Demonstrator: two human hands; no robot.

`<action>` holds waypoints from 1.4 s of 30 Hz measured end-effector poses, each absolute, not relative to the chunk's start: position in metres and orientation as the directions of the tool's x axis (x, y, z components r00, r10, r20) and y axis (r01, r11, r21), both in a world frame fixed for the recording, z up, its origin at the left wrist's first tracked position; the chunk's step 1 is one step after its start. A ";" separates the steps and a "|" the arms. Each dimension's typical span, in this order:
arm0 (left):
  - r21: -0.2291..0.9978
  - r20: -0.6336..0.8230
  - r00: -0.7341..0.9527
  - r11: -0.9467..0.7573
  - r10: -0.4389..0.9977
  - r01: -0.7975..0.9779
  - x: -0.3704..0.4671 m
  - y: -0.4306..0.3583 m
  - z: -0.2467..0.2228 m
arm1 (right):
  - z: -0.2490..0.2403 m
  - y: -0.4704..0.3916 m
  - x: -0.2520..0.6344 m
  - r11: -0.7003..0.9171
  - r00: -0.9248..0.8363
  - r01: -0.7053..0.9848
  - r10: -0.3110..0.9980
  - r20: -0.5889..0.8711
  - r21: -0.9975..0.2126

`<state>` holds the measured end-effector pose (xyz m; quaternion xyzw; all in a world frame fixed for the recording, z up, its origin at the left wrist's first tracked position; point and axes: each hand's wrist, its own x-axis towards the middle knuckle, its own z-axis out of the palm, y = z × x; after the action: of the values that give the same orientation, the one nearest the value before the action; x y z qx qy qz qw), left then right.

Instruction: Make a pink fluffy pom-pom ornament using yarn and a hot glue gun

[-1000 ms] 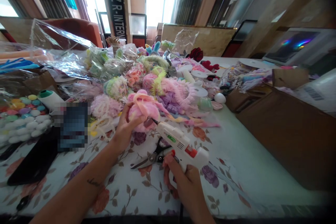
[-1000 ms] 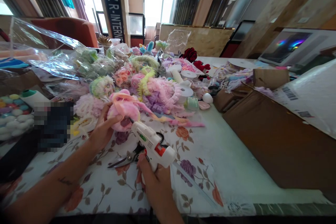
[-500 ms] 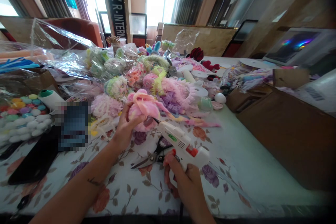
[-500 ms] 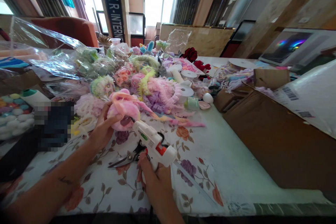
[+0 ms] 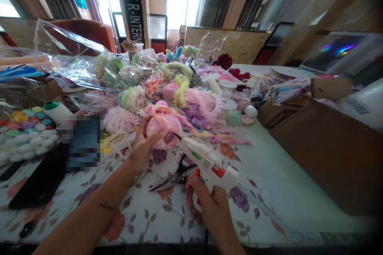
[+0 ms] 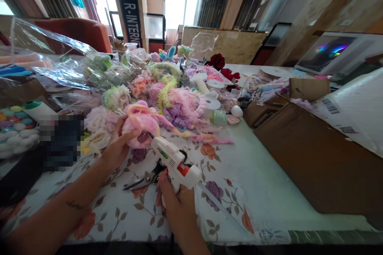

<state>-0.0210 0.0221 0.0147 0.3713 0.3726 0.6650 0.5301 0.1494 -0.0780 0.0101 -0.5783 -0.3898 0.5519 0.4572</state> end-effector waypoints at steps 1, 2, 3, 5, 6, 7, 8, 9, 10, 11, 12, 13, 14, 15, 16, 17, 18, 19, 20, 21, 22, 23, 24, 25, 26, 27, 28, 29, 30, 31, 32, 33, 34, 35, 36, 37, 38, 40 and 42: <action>0.887 0.100 -0.169 -0.164 0.981 -0.431 -0.021 0.022 0.015 | 0.011 -0.078 0.149 -0.280 0.090 -0.052 0.955 -0.284 -0.959; 0.886 0.104 -0.172 -0.170 0.980 -0.432 -0.021 0.023 0.016 | 0.011 -0.078 0.149 -0.282 0.092 -0.051 0.954 -0.285 -0.958; 0.884 0.109 -0.175 -0.176 0.979 -0.433 -0.021 0.023 0.016 | 0.012 -0.078 0.149 -0.284 0.093 -0.049 0.953 -0.288 -0.958; 0.883 0.121 -0.172 -0.185 0.978 -0.431 -0.021 0.024 0.016 | 0.013 -0.079 0.149 -0.289 0.093 -0.045 0.952 -0.292 -0.956; 0.885 0.127 -0.166 -0.187 0.978 -0.427 -0.021 0.024 0.015 | 0.014 -0.079 0.149 -0.292 0.090 -0.040 0.951 -0.295 -0.956; 0.887 0.134 -0.157 -0.189 0.979 -0.421 -0.022 0.024 0.014 | 0.014 -0.079 0.150 -0.294 0.083 -0.035 0.952 -0.296 -0.955; 0.891 0.140 -0.147 -0.190 0.979 -0.413 -0.022 0.024 0.014 | 0.014 -0.079 0.150 -0.292 0.075 -0.029 0.953 -0.293 -0.956; 0.895 0.148 -0.138 -0.192 0.979 -0.403 -0.022 0.023 0.013 | 0.014 -0.079 0.150 -0.287 0.064 -0.022 0.955 -0.288 -0.958; 0.898 0.153 -0.131 -0.193 0.980 -0.394 -0.023 0.023 0.012 | 0.014 -0.079 0.151 -0.282 0.053 -0.016 0.958 -0.282 -0.959; 0.900 0.155 -0.129 -0.193 0.980 -0.390 -0.023 0.023 0.011 | 0.013 -0.079 0.151 -0.276 0.041 -0.011 0.960 -0.276 -0.961; 0.901 0.151 -0.130 -0.191 0.980 -0.389 -0.022 0.023 0.011 | 0.012 -0.080 0.151 -0.273 0.032 -0.007 0.962 -0.273 -0.962; 0.902 0.145 -0.132 -0.186 0.981 -0.390 -0.022 0.023 0.011 | 0.011 -0.080 0.151 -0.272 0.025 -0.003 0.962 -0.272 -0.962; 0.902 0.138 -0.137 -0.181 0.981 -0.393 -0.022 0.023 0.011 | 0.011 -0.080 0.152 -0.273 0.022 0.001 0.962 -0.273 -0.962; 0.901 0.133 -0.141 -0.179 0.981 -0.395 -0.021 0.023 0.011 | 0.010 -0.080 0.152 -0.274 0.021 0.004 0.962 -0.274 -0.962; 0.900 0.132 -0.144 -0.180 0.981 -0.397 -0.021 0.023 0.011 | 0.010 -0.080 0.152 -0.273 0.021 0.008 0.962 -0.273 -0.962; 0.900 0.133 -0.147 -0.182 0.980 -0.397 -0.021 0.023 0.012 | 0.010 -0.080 0.152 -0.270 0.022 0.011 0.963 -0.270 -0.963; 0.899 0.135 -0.149 -0.184 0.980 -0.397 -0.021 0.023 0.012 | 0.010 -0.080 0.152 -0.267 0.024 0.012 0.964 -0.266 -0.964; 0.898 0.136 -0.150 -0.185 0.979 -0.399 -0.021 0.023 0.012 | 0.010 -0.080 0.151 -0.263 0.026 0.012 0.965 -0.263 -0.965; 0.898 0.134 -0.147 -0.183 0.980 -0.401 -0.021 0.022 0.012 | 0.011 -0.080 0.151 -0.262 0.031 0.010 0.965 -0.262 -0.965; 0.898 0.130 -0.144 -0.179 0.981 -0.403 -0.021 0.022 0.013 | 0.011 -0.080 0.151 -0.262 0.038 0.007 0.965 -0.261 -0.965; 0.897 0.127 -0.144 -0.175 0.981 -0.405 -0.021 0.022 0.013 | 0.012 -0.080 0.151 -0.263 0.046 0.003 0.964 -0.263 -0.965; 0.897 0.123 -0.145 -0.172 0.982 -0.407 -0.021 0.022 0.013 | 0.012 -0.080 0.151 -0.265 0.055 0.000 0.963 -0.264 -0.964; 0.896 0.120 -0.146 -0.170 0.982 -0.410 -0.021 0.022 0.014 | 0.013 -0.079 0.150 -0.266 0.064 -0.002 0.962 -0.266 -0.964; 0.895 0.116 -0.150 -0.168 0.982 -0.413 -0.021 0.022 0.015 | 0.013 -0.079 0.150 -0.267 0.073 -0.004 0.961 -0.267 -0.964; 0.893 0.111 -0.155 -0.167 0.982 -0.417 -0.021 0.022 0.016 | 0.013 -0.079 0.150 -0.269 0.081 -0.007 0.960 -0.269 -0.963; 0.890 0.107 -0.161 -0.167 0.981 -0.424 -0.020 0.022 0.016 | 0.014 -0.079 0.149 -0.272 0.089 -0.010 0.958 -0.272 -0.962; 0.886 0.103 -0.165 -0.166 0.981 -0.432 -0.020 0.022 0.017 | 0.014 -0.079 0.149 -0.277 0.097 -0.012 0.956 -0.277 -0.961; 0.883 0.100 -0.168 -0.165 0.981 -0.440 -0.020 0.022 0.018 | 0.014 -0.080 0.149 -0.282 0.106 -0.015 0.954 -0.282 -0.959; 0.879 0.099 -0.170 -0.166 0.981 -0.447 -0.020 0.022 0.019 | 0.014 -0.080 0.149 -0.285 0.114 -0.017 0.952 -0.285 -0.958; 0.876 0.100 -0.170 -0.168 0.980 -0.453 -0.020 0.022 0.019 | 0.014 -0.080 0.149 -0.287 0.121 -0.016 0.950 -0.286 -0.958; 0.873 0.102 -0.170 -0.170 0.980 -0.457 -0.020 0.022 0.020 | 0.014 -0.080 0.149 -0.288 0.122 -0.014 0.950 -0.287 -0.958; 0.871 0.105 -0.171 -0.174 0.980 -0.460 -0.020 0.023 0.020 | 0.014 -0.080 0.149 -0.289 0.119 -0.011 0.950 -0.288 -0.957; 0.870 0.109 -0.173 -0.178 0.979 -0.460 -0.020 0.023 0.020 | 0.014 -0.080 0.150 -0.288 0.113 -0.009 0.951 -0.287 -0.958; 0.869 0.111 -0.177 -0.182 0.978 -0.459 -0.020 0.023 0.019 | 0.014 -0.079 0.151 -0.285 0.102 -0.007 0.953 -0.284 -0.958; 0.869 0.112 -0.182 -0.185 0.977 -0.460 -0.020 0.024 0.019 | 0.013 -0.079 0.151 -0.280 0.091 -0.006 0.956 -0.280 -0.960; 0.867 0.113 -0.186 -0.188 0.976 -0.461 -0.020 0.024 0.019 | 0.012 -0.079 0.151 -0.274 0.084 -0.005 0.958 -0.273 -0.962; 0.865 0.115 -0.190 -0.192 0.975 -0.463 -0.021 0.024 0.019 | 0.011 -0.078 0.151 -0.265 0.081 -0.004 0.961 -0.265 -0.964; 0.859 0.115 -0.204 -0.200 0.972 -0.472 -0.021 0.024 0.019 | 0.008 -0.078 0.149 -0.253 0.084 -0.001 0.964 -0.252 -0.967; 0.849 0.104 -0.227 -0.205 0.968 -0.487 -0.021 0.024 0.021 | 0.006 -0.080 0.148 -0.247 0.086 -0.014 0.965 -0.247 -0.969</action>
<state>-0.0206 0.0245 0.0209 0.3393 0.3548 0.6982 0.5210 0.1476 -0.0802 0.0060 -0.5789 -0.4110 0.5368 0.4559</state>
